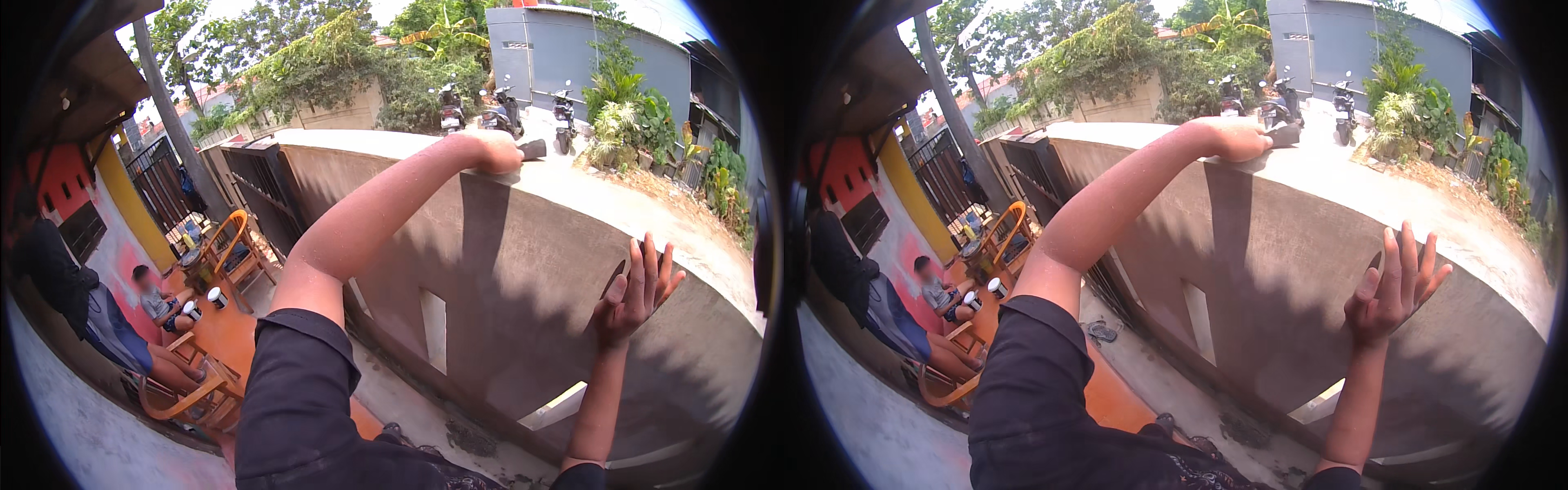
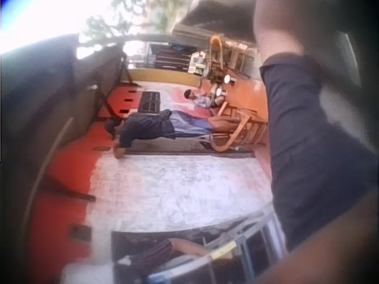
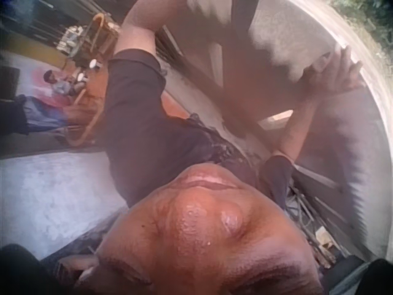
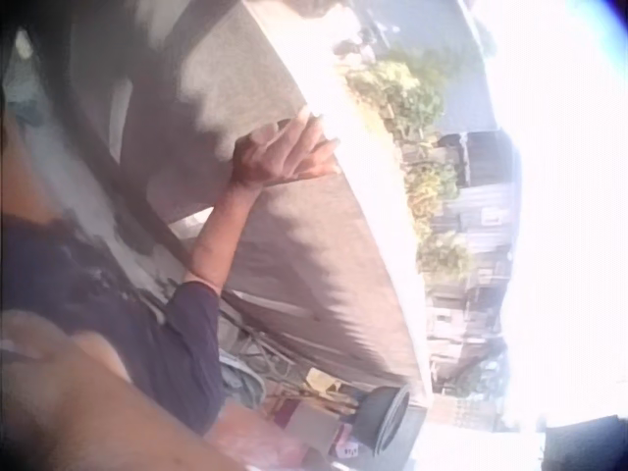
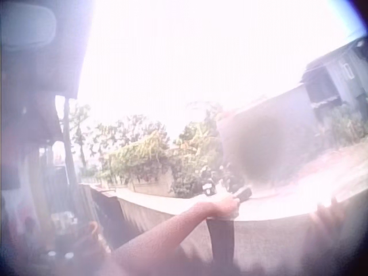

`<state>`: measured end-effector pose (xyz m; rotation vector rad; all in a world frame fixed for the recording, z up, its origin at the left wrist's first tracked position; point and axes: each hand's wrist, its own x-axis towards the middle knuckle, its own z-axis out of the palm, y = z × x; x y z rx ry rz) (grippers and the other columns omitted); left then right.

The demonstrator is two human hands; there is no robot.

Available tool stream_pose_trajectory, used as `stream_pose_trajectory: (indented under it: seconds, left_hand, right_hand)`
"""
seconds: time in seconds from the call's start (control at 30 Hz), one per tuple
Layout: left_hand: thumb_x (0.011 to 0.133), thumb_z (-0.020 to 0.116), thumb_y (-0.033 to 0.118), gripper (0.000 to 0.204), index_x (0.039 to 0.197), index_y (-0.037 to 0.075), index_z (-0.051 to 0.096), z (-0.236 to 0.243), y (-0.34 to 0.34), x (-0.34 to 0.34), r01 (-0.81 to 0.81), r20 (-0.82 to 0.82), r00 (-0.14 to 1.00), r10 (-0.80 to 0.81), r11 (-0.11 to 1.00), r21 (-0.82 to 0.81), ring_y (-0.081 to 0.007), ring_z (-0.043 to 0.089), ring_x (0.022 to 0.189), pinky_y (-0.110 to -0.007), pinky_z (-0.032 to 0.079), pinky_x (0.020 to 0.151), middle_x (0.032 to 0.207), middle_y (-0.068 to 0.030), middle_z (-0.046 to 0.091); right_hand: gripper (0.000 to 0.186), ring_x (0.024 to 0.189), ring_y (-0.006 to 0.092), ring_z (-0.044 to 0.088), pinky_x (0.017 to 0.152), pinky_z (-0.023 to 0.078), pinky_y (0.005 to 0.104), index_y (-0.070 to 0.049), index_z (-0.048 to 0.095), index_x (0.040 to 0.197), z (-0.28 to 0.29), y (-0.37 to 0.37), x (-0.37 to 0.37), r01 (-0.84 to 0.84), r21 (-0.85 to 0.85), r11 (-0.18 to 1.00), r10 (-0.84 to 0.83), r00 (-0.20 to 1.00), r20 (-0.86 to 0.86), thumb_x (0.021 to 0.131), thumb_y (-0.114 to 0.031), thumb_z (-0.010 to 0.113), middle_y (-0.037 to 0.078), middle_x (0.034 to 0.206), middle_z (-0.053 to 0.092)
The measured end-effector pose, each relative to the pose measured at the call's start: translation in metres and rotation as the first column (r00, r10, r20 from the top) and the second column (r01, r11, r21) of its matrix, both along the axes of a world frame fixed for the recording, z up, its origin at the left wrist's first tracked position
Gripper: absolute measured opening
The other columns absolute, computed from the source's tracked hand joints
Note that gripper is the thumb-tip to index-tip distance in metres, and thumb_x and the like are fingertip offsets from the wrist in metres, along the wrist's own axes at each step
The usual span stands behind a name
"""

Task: The person smooths a freshly plastered wall using a hand trowel, working along the lower section and then the top edge of a low wall. The person then opens a paint can with the trowel.

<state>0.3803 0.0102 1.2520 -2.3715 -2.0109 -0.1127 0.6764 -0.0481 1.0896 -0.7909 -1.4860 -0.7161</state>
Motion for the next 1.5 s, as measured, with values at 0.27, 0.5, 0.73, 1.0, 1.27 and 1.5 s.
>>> stream_pose_trajectory:
  seconds: [0.27,0.5,0.73,1.0,1.27,1.5]
  left_hand:
    - [0.105,0.047,0.042,0.053,0.136,0.002,0.063,-0.011,-0.024,-0.155,0.021,0.397,0.916,-0.054,0.996,0.087,-0.0283,0.061,0.121,-0.041,0.044,0.103,0.133,-0.0141,0.067]
    - [0.112,0.039,0.033,0.053,0.144,-0.009,0.046,-0.144,-0.212,-0.057,0.210,0.695,0.612,-0.378,0.924,0.318,-0.0275,0.062,0.087,-0.041,0.050,0.084,0.100,-0.0175,0.068]
    - [0.112,0.044,0.040,0.049,0.134,-0.001,0.058,-0.347,-0.305,-0.087,0.126,0.806,-0.515,0.290,0.956,-0.264,-0.0120,0.060,0.111,-0.032,0.049,0.099,0.118,-0.0044,0.067]
    - [0.112,0.045,0.033,0.041,0.129,0.000,0.061,-0.427,-0.350,-0.237,-0.108,0.906,-0.395,0.154,0.971,-0.212,-0.0076,0.059,0.104,-0.029,0.050,0.092,0.115,-0.0020,0.067]
    - [0.110,0.051,0.026,0.040,0.138,-0.002,0.052,-0.368,-0.363,-0.408,-0.213,0.823,-0.564,0.066,0.951,-0.223,-0.0261,0.062,0.125,-0.040,0.051,0.107,0.136,-0.0178,0.061]
    - [0.108,0.053,0.019,0.032,0.133,-0.001,0.056,-0.370,-0.371,-0.495,-0.296,0.814,-0.572,0.104,0.899,-0.322,-0.0261,0.064,0.122,-0.037,0.054,0.102,0.129,-0.0181,0.066]
  right_hand:
    - [0.038,0.145,0.0399,0.045,0.125,0.006,0.0599,-0.004,0.068,0.126,-0.006,0.015,0.002,-0.016,0.058,0.998,0.015,1.000,0.024,0.099,-0.018,0.046,0.013,0.138,0.065]
    - [0.044,0.153,0.0380,0.030,0.125,0.012,0.0575,-0.004,0.054,0.143,-0.008,-0.026,-0.036,-0.358,-0.030,0.933,0.355,0.932,-0.079,0.103,-0.023,0.050,0.018,0.157,0.047]
    - [0.092,0.147,0.0336,0.038,0.122,0.029,0.0498,-0.004,0.019,0.161,-0.179,-0.159,-0.171,-0.778,-0.063,-0.625,-0.043,0.115,-0.992,0.097,-0.051,0.065,0.018,0.164,0.032]
    - [0.042,0.118,0.0238,0.064,0.105,0.050,0.0412,0.000,0.055,0.136,-0.239,-0.178,-0.348,-0.613,0.116,-0.782,-0.268,0.162,-0.950,0.103,-0.026,0.062,0.010,0.131,0.064]
    - [0.035,0.113,0.0219,0.066,0.104,0.050,0.0417,0.001,0.057,0.132,-0.152,-0.145,-0.512,-0.656,-0.126,-0.744,-0.089,0.284,-0.955,0.104,-0.020,0.060,0.011,0.124,0.068]
    - [0.033,0.108,0.0122,0.063,0.099,0.048,0.0304,0.005,0.062,0.130,-0.041,-0.074,-0.533,-0.898,-0.436,0.067,0.478,0.412,-0.776,0.109,-0.018,0.052,0.007,0.118,0.070]
